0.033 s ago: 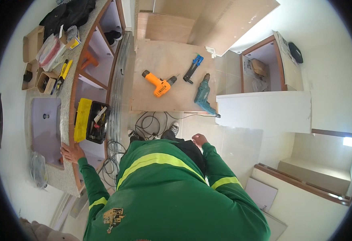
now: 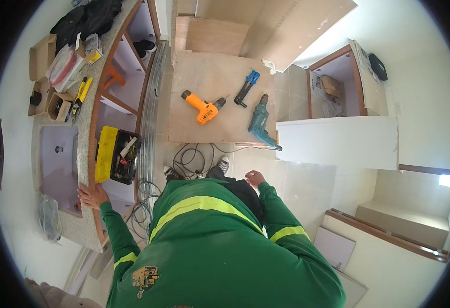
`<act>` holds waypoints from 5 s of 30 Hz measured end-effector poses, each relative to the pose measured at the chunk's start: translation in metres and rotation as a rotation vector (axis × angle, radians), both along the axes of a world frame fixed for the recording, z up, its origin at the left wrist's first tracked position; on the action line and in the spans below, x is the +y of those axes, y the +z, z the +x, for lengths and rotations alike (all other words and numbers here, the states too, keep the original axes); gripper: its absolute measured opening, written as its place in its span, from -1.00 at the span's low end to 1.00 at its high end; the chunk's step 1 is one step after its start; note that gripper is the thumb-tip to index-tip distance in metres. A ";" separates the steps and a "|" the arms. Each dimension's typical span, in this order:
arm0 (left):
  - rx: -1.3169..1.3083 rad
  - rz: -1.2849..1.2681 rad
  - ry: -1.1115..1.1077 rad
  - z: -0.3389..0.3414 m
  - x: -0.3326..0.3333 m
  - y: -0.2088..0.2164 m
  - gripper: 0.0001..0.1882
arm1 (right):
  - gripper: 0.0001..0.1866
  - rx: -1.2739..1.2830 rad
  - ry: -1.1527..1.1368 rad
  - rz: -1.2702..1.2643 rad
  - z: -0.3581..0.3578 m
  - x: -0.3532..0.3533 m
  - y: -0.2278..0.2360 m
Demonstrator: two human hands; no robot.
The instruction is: The person uses a yellow electric planer on a wooden board, then switches to a cordless drill to attach a drill bit. They move to another room, open a wooden storage box, and prepare an orange drill with a bit before placing it back.
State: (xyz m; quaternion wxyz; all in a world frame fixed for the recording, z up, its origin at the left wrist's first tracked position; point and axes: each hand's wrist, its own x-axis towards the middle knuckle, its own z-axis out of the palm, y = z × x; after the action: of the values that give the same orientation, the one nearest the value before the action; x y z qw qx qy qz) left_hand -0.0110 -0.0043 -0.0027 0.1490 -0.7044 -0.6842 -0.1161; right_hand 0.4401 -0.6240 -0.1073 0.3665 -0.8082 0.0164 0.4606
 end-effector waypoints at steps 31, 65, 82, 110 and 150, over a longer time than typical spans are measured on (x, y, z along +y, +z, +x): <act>-0.749 -0.788 -0.470 0.019 -0.166 -0.048 -0.53 | -0.55 -0.596 0.698 0.249 0.096 0.243 0.090; -0.182 -0.965 -0.054 0.021 0.078 -0.389 -0.61 | -0.37 -1.048 0.978 -0.274 -0.015 0.519 -0.049; -0.805 -0.844 0.013 0.061 0.033 -0.378 -0.68 | -0.40 -1.110 0.967 -0.278 -0.014 0.514 -0.056; -0.677 -0.529 1.010 0.229 0.167 -0.477 -0.29 | -0.40 -1.131 0.988 -0.248 -0.012 0.509 -0.059; -0.130 -1.099 0.527 0.114 0.238 -0.513 -0.49 | -0.42 -1.029 0.927 -0.231 -0.011 0.518 -0.048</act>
State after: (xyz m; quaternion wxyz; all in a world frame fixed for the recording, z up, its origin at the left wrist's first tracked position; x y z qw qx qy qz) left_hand 0.1031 0.2339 -0.5157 -0.2547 -0.4769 -0.8027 0.2517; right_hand 0.4295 -0.1058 -0.1553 0.0055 -0.8810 -0.4565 0.1238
